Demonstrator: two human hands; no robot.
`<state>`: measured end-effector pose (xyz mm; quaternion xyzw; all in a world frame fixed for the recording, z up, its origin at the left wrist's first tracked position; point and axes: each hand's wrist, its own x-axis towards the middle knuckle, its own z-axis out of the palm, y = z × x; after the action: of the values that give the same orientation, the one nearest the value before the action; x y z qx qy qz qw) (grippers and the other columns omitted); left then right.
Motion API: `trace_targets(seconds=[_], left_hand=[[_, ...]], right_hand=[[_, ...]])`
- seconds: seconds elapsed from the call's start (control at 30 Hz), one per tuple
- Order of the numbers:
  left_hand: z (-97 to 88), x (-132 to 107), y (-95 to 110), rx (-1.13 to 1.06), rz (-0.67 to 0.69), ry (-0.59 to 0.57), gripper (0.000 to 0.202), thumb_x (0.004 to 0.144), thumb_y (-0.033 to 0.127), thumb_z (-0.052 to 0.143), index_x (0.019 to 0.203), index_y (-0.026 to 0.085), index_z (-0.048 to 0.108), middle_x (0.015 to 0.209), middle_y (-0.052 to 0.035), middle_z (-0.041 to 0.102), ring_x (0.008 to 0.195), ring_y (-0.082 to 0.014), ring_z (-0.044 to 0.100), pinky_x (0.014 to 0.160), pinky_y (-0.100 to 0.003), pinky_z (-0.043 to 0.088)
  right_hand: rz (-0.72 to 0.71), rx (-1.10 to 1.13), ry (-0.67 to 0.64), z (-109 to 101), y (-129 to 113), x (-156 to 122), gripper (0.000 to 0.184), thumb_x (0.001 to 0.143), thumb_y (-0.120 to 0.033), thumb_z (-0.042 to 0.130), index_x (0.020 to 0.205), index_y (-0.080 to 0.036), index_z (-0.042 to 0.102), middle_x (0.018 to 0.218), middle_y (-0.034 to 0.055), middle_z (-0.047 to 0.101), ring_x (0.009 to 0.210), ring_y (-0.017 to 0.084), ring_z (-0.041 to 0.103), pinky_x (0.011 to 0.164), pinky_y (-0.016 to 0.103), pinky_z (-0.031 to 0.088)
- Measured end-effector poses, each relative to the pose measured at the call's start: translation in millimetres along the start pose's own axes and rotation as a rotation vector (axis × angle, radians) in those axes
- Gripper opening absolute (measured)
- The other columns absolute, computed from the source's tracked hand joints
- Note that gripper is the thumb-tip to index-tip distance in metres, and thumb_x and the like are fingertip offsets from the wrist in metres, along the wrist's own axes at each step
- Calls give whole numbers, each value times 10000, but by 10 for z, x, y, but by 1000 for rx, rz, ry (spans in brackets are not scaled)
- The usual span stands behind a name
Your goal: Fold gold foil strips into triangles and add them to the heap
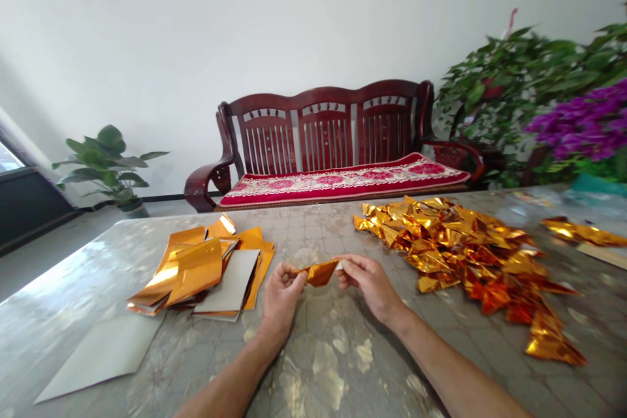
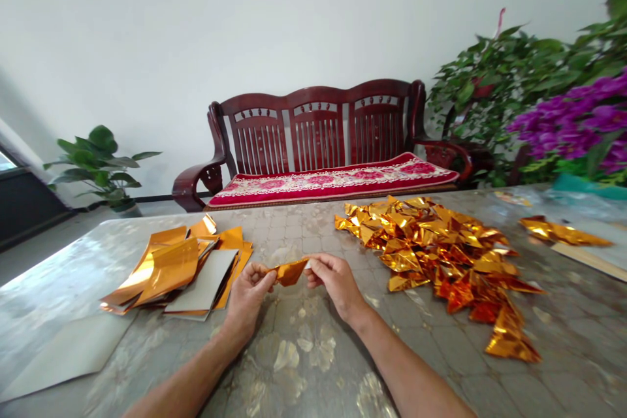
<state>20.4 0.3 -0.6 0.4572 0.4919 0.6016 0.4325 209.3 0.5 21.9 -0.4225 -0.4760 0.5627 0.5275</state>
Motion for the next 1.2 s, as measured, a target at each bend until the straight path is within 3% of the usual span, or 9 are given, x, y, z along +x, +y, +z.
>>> trace_targets(seconds=[0.23,0.43,0.6,0.77,0.9,0.97,1.07,1.2], left_hand=[[-6,6,7,-18,-62,-72,321,639,365,791,705,181,536,569,57,568,496,-75,492,502,-178,366],[-2,-5,-39,-62,-95,-143,365,664,411,788,759,189,514,579,61,571,482,-77,491,478,-178,378],[-18,10,-88,-92,-73,-195,382,676,405,793,794,196,497,599,66,563,503,-83,514,496,-182,398],[-27,70,-119,-47,37,-245,298,698,293,762,807,193,504,635,78,507,541,-74,483,529,-175,376],[-104,137,-148,113,174,-322,137,748,206,683,816,175,567,716,45,536,620,-87,484,585,-188,383],[-156,161,-160,225,224,-374,61,779,183,645,793,169,588,704,35,542,640,-99,487,600,-198,375],[-215,174,-153,360,278,-411,10,798,163,621,793,169,614,698,25,570,664,-115,510,629,-212,379],[-235,159,-85,459,372,-447,68,817,139,593,804,175,649,777,-1,635,759,-143,576,716,-234,418]], right_hand=[[-115,-148,14,-21,5,30,373,726,-496,725,842,-142,739,628,-13,602,561,103,485,521,233,427],[-108,-94,38,-28,88,78,326,716,-459,725,812,-151,676,614,-16,614,562,122,526,533,246,441],[-167,-237,66,-8,58,60,221,734,-385,675,690,-182,599,551,-26,583,518,118,511,515,241,408],[-165,-305,62,-42,117,85,212,758,-379,628,672,-203,546,536,-33,561,498,122,501,496,241,390],[-240,-350,35,-104,174,128,138,761,-316,631,830,-200,602,571,-56,548,529,126,508,524,240,398],[-318,-436,15,-139,164,131,133,768,-262,632,888,-205,642,623,-45,584,596,136,549,591,249,426],[-401,-577,-80,-189,121,116,90,811,-210,611,818,-212,701,760,1,675,750,160,619,732,273,459],[-453,-662,-150,-253,110,107,140,837,-161,614,853,-227,736,814,7,701,790,163,639,760,271,467]])
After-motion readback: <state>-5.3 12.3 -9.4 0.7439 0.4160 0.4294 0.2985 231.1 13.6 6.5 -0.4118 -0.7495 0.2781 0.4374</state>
